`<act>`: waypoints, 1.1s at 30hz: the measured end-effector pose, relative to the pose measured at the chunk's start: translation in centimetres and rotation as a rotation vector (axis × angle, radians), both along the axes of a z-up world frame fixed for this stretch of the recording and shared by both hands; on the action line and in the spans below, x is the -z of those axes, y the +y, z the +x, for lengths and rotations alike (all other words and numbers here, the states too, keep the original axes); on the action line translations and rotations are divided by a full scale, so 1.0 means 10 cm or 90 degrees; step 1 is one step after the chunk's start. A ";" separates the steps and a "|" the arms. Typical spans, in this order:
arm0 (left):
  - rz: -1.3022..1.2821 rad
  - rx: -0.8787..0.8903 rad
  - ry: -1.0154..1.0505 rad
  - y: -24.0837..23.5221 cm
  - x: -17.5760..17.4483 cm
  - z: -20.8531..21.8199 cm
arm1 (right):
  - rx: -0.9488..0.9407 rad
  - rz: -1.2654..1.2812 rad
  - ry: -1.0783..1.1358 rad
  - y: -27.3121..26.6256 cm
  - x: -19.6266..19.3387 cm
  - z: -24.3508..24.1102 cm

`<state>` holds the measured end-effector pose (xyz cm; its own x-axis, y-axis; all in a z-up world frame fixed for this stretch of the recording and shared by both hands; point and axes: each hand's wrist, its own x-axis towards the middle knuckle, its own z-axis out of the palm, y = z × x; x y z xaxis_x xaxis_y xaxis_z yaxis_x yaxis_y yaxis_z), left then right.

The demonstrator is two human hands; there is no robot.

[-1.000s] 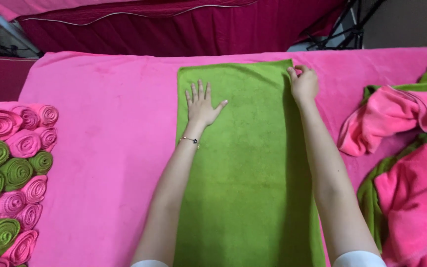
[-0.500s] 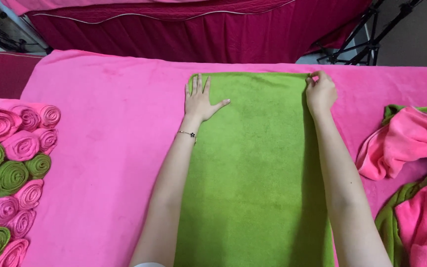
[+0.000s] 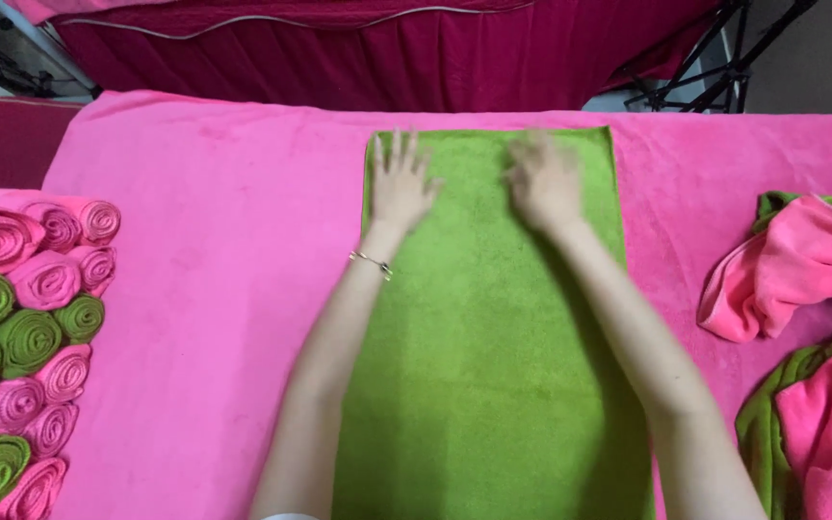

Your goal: The person folds a green towel on a pink surface, first into a triangle and then into a narrow strip. They then roll the towel tightly from one end to form a rose-like shape and place it with other folded towels.

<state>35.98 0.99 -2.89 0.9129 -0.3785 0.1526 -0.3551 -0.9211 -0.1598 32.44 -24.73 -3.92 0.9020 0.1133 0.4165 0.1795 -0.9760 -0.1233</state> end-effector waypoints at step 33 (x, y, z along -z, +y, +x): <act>-0.121 -0.273 0.082 1.00 0.36 -2.82 | 0.363 0.024 0.133 -0.39 0.16 -3.02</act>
